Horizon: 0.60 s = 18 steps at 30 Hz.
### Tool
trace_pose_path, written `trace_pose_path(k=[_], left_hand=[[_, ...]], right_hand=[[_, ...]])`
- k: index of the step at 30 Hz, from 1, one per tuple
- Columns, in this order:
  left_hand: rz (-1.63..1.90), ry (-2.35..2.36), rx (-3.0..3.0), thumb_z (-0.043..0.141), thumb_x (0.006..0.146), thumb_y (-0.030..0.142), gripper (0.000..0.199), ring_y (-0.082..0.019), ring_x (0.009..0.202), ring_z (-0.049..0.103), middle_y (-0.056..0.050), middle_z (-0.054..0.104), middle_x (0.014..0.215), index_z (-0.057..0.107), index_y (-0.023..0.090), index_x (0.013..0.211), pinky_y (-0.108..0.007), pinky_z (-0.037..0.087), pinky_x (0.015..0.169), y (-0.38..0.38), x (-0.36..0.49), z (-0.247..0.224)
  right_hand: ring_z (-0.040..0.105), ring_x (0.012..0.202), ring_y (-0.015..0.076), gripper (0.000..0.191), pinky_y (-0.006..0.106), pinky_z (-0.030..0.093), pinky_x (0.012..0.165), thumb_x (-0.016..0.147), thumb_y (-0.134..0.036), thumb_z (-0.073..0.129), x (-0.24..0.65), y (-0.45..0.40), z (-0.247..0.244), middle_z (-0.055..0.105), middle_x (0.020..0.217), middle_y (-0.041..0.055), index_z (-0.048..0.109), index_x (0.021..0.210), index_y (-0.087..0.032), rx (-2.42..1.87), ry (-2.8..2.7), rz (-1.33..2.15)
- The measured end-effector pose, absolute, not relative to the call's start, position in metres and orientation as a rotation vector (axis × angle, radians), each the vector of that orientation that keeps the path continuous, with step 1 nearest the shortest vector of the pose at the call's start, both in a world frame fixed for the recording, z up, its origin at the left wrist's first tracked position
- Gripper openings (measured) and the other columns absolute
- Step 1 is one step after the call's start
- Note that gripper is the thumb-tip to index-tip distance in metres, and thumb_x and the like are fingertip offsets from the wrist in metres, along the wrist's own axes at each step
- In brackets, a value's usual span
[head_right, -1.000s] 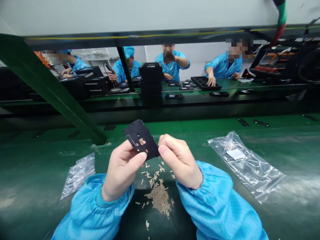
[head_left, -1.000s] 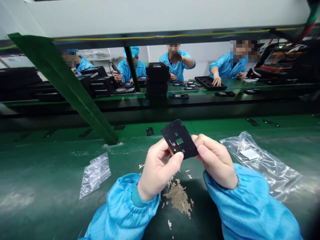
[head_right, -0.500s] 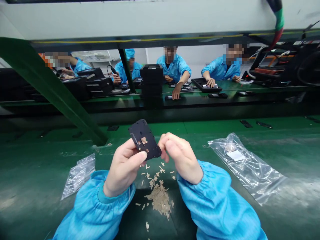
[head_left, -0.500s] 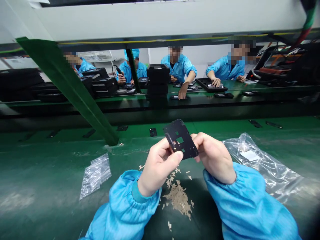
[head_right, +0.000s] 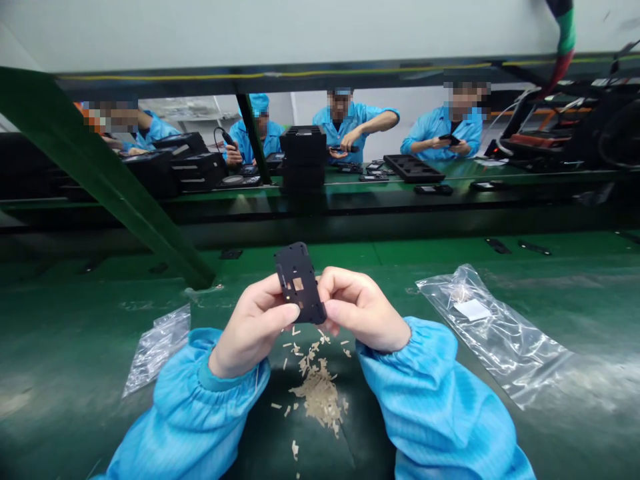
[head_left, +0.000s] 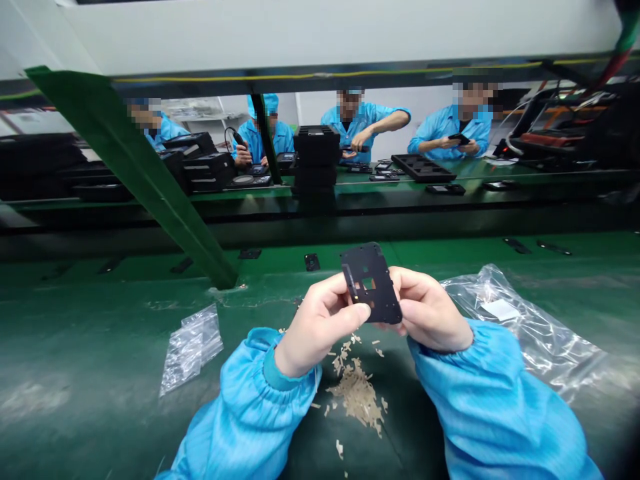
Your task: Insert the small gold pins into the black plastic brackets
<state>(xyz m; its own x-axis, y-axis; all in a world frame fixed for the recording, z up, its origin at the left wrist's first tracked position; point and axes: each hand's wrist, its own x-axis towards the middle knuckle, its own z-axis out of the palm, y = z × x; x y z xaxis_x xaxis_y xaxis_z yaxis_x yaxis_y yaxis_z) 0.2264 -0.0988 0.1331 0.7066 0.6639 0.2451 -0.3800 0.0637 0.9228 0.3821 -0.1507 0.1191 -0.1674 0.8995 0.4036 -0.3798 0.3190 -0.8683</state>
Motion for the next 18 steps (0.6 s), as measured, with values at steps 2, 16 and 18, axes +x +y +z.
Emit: trace_pose_path(k=[2, 16, 18], left_hand=[[0.797, 0.276, 1.306, 0.065, 0.071, 0.026, 0.015, -0.011, 0.06, 0.052, -0.001, 0.062, 0.074, 0.069, 0.017, 0.083, -0.022, 0.04, 0.056, -0.098, 0.227, 0.133], [0.352, 0.919, 2.405, 0.054, 0.075, 0.02, 0.011, -0.016, 0.078, 0.055, -0.004, 0.054, 0.083, 0.058, 0.015, 0.085, -0.029, 0.045, 0.076, 0.001, 0.24, 0.061], [0.202, 0.897, 2.461, 0.061, 0.067, 0.016, 0.008, -0.017, 0.075, 0.055, -0.002, 0.053, 0.075, 0.06, 0.015, 0.075, -0.03, 0.044, 0.074, 0.011, 0.237, 0.047]], right_hand=[[0.039, 0.045, 0.0079, 0.019, 0.022, 0.031, 0.046, 0.079, -0.027, 0.062, 0.382, -0.15, 0.119, 0.047, 0.055, -0.0044, 0.048, 0.068, -0.018, -0.584, -1.291, 1.173], [0.051, 0.06, 0.0146, 0.005, 0.027, 0.04, 0.061, 0.069, -0.02, 0.048, 0.466, -0.074, 0.051, 0.052, 0.062, 0.0007, 0.047, 0.064, -0.019, -1.982, -1.488, 0.21], [0.052, 0.063, 0.0174, 0.004, 0.029, 0.037, 0.059, 0.07, -0.019, 0.049, 0.484, -0.065, 0.033, 0.056, 0.067, 0.0047, 0.052, 0.067, -0.017, -2.165, -1.448, 0.092]])
